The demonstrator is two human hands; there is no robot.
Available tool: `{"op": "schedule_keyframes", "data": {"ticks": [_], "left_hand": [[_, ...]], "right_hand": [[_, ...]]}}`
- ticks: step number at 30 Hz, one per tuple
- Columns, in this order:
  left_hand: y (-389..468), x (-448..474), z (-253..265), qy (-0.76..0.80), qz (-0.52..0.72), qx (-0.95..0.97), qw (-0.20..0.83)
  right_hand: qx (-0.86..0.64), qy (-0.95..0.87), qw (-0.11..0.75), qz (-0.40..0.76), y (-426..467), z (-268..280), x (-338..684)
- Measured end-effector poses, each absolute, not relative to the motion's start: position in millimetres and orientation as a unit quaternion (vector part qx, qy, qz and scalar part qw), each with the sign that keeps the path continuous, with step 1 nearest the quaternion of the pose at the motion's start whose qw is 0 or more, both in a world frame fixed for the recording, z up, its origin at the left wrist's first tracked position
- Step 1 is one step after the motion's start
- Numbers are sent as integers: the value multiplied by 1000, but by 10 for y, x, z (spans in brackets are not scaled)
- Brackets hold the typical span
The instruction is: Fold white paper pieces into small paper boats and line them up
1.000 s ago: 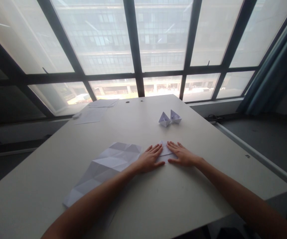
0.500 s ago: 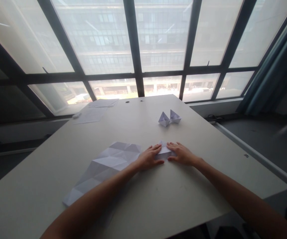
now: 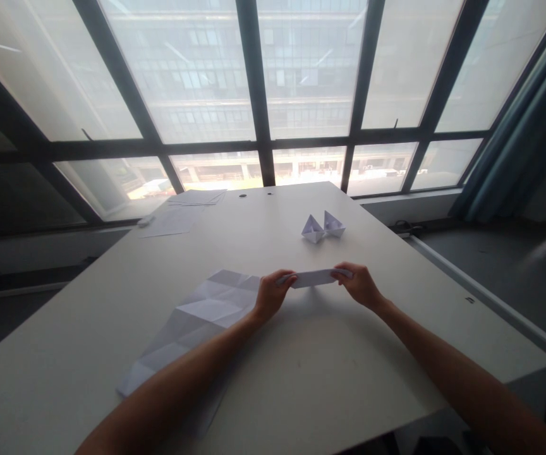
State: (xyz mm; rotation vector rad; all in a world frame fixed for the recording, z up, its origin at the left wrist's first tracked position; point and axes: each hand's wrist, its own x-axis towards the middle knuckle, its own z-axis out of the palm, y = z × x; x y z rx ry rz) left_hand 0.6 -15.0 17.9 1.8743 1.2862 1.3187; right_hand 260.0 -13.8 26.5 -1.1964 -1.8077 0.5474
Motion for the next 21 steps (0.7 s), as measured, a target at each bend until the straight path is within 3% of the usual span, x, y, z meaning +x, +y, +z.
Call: {"op": "schedule_keyframes", "data": {"ticks": [2,5,9,13,17,21], "left_hand": [[-126,10,182,470,524,646,295],[-68,-8,146,480,526,619,333],[-44,-27,76,501,443,715,202],[-166,37,75,437,297,846,65],[-290,99,83,365,135,919,70],[-305,87,79,354,74,930,62]], "right_hand": [[-473,-666,494,298,-119,261,2586],[-480,-610,510,370,-95,233,2572],[-537,-591,466,381,-52,118,2578],[-582,-645,408,280,-27,1,2551],[-602,-695,353,174,-88,-8,2481],[-601,-742,296,21,-213,8,2348]]}}
